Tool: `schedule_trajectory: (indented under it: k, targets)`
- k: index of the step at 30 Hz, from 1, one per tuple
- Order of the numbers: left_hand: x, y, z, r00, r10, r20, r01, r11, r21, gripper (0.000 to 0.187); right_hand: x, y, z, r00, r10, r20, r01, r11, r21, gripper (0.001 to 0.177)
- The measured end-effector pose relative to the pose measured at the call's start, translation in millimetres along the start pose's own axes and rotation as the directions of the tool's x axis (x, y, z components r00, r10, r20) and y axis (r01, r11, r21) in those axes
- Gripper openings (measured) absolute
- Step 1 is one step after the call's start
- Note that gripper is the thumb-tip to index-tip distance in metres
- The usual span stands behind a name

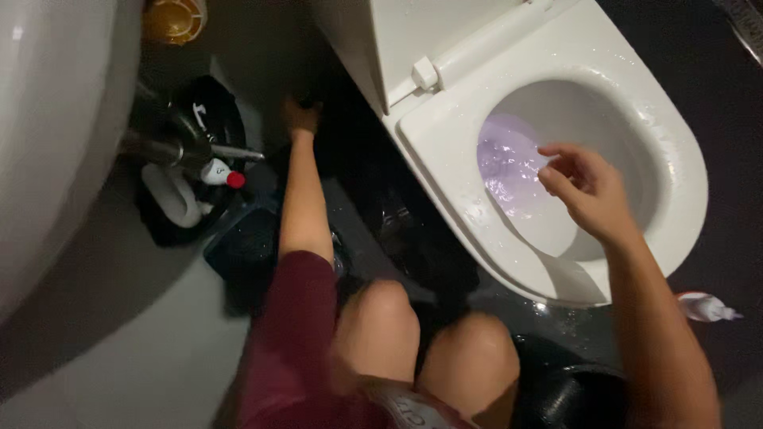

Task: The person pours purple toilet cleaner into the bowl, then uses a toilet brush to scrub the rim and interior surfaces. The person repeatedly scrubs different areas of the bowl and rim throughout the clip.

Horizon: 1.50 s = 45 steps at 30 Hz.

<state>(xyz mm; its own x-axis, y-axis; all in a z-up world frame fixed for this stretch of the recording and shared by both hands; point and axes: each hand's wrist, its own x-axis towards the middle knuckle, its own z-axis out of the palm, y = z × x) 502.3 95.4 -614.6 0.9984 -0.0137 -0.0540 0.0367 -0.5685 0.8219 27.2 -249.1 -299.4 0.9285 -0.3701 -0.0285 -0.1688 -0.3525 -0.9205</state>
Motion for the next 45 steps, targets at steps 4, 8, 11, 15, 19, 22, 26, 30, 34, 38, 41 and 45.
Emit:
schedule_trajectory:
  k: [4,8,11,15,19,22,26,30,34,38,41,45]
  targets:
    - [5.2,-7.1,12.0,0.999,0.034,0.032,-0.033,0.999,-0.023,0.072,-13.6,-6.1,0.9,0.999,0.022,-0.034,-0.025,0.997,-0.072,0.039]
    - [18.1,-7.5,17.8,0.997,0.027,0.079,-0.035,0.994,0.108,0.077,-19.9,-0.9,4.0,0.997,0.047,-0.059,-0.05,0.998,-0.044,0.039]
    - [26.2,-6.9,13.0,0.998,0.061,0.034,-0.061,0.998,-0.014,0.086,-23.4,8.2,1.7,0.998,0.021,-0.052,-0.022,1.0,-0.009,0.038]
    - [21.8,-10.8,10.0,0.999,-0.007,0.044,0.01,0.998,-0.066,0.076,-29.0,13.6,-0.9,0.994,0.067,-0.082,-0.065,0.998,0.028,0.037]
    - [16.2,-4.1,3.7,0.995,0.072,0.066,-0.074,0.997,0.021,0.075,-32.9,11.9,-1.7,0.99,0.099,-0.102,-0.098,0.995,0.011,0.037]
    - [14.3,6.5,-3.6,0.985,0.128,0.114,-0.124,0.992,-0.037,0.072,-34.6,11.0,-2.3,0.994,0.053,-0.093,-0.05,0.998,0.035,0.037]
    - [11.9,5.3,-10.4,0.988,0.039,0.147,-0.047,0.998,0.046,0.06,-33.6,16.6,0.3,0.996,0.032,-0.087,-0.026,0.998,0.064,0.037]
    - [11.6,-8.3,-2.0,0.989,0.139,0.041,-0.139,0.99,-0.009,0.059,-30.4,23.2,4.3,0.997,0.017,-0.074,-0.008,0.993,0.116,0.036]
    - [8.4,-11.7,18.9,0.991,0.132,0.021,-0.133,0.967,0.217,0.05,-28.6,19.4,9.0,0.997,0.037,-0.07,-0.026,0.988,0.152,0.035]
    - [-6.0,-33.5,27.2,0.995,0.101,0.005,-0.1,0.983,0.152,0.047,-33.6,12.9,10.1,0.996,0.006,-0.091,0.002,0.996,0.087,0.033]
    - [0.3,-21.7,27.8,0.996,0.002,0.091,-0.023,0.972,0.234,0.036,-49.1,21.4,-4.2,0.973,0.031,-0.229,-0.035,0.999,-0.016,0.03]
    - [-22.4,-2.4,25.3,0.999,0.029,0.024,-0.032,0.987,0.16,0.035,-83.8,68.4,-63.2,0.825,-0.24,-0.512,0.22,0.97,-0.1,0.014]
